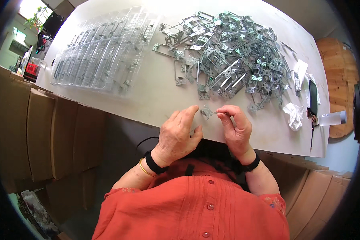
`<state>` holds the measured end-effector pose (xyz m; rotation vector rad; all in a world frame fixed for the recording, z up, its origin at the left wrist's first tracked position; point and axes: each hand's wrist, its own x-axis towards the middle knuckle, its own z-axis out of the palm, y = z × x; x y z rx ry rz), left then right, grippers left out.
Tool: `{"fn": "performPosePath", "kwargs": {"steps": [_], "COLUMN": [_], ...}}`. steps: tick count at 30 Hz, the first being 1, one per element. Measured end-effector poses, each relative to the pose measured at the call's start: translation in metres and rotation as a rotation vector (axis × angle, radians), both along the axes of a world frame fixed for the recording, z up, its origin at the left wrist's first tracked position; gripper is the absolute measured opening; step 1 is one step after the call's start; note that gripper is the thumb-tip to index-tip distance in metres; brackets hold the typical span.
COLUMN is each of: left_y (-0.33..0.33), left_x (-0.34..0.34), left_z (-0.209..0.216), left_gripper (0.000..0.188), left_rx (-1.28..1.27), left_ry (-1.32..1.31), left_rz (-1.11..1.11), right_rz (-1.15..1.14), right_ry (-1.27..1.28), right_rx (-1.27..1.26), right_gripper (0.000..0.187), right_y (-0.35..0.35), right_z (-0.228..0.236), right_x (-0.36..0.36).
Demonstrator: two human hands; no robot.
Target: The person picks up small metal brackets and clear plastic strips from a pile on a white table. They insert the plastic strips into the metal brackets and place the assembled units into a clear plastic tray. The person repeats this process continuously, handling the components one at a time.
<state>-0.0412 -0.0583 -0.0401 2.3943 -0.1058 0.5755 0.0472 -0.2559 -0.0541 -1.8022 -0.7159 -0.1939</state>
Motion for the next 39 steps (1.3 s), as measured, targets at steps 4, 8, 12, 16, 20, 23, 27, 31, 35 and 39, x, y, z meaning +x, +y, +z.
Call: {"fn": "performPosePath", "kwargs": {"steps": [4,8,12,16,20,23,27,31,35,39], "left_y": [-0.0002,-0.0008,-0.0015,-0.0015,-0.0003,-0.0007,-0.0010,-0.0007,-0.0001,-0.0005], "left_x": [-0.0008,0.0000,-0.0004,-0.0005,0.0005,0.0004,0.0000,0.0000,-0.0003,-0.0010], "left_z": [0.0038,0.0012,0.0008,0.0012,0.0010,0.0002,-0.0004,-0.0009,0.0001,-0.0006], "left_gripper": [0.058,0.055,0.055,0.054,0.052,0.051,0.051,0.050,0.049,0.049], "left_rx": [-0.001,-0.002,-0.009,-0.003,0.031,0.027,0.023,0.025,0.024,0.010], "left_ry": [0.019,-0.038,-0.029,-0.020,-0.057,-0.064,-0.065,-0.065,-0.044,-0.028], "left_rz": [-0.014,-0.018,-0.022,-0.021,-0.045,-0.048,-0.048,-0.052,-0.048,-0.030], "right_rz": [0.009,0.014,0.017,0.014,0.014,0.024,0.033,0.044,0.044,0.041], "right_ry": [0.046,0.074,0.041,0.038,-0.008,-0.027,-0.044,-0.036,-0.051,-0.061], "right_rx": [-0.028,-0.059,-0.081,-0.089,-0.114,-0.114,-0.115,-0.108,-0.110,-0.103], "right_gripper": [0.015,0.015,0.015,0.015,0.017,0.018,0.019,0.020,0.021,0.021], "right_y": [0.0005,0.0019,0.0028,0.0044,0.0042,0.0046,0.0047,0.0052,0.0047,0.0047], "right_z": [0.0030,0.0052,0.0037,0.0050,0.0061,0.0070,0.0074,0.0074,0.0065,0.0069], "right_x": [-0.0012,-0.0022,-0.0011,-0.0016,-0.0014,-0.0009,-0.0004,-0.0002,0.0002,0.0003]}}
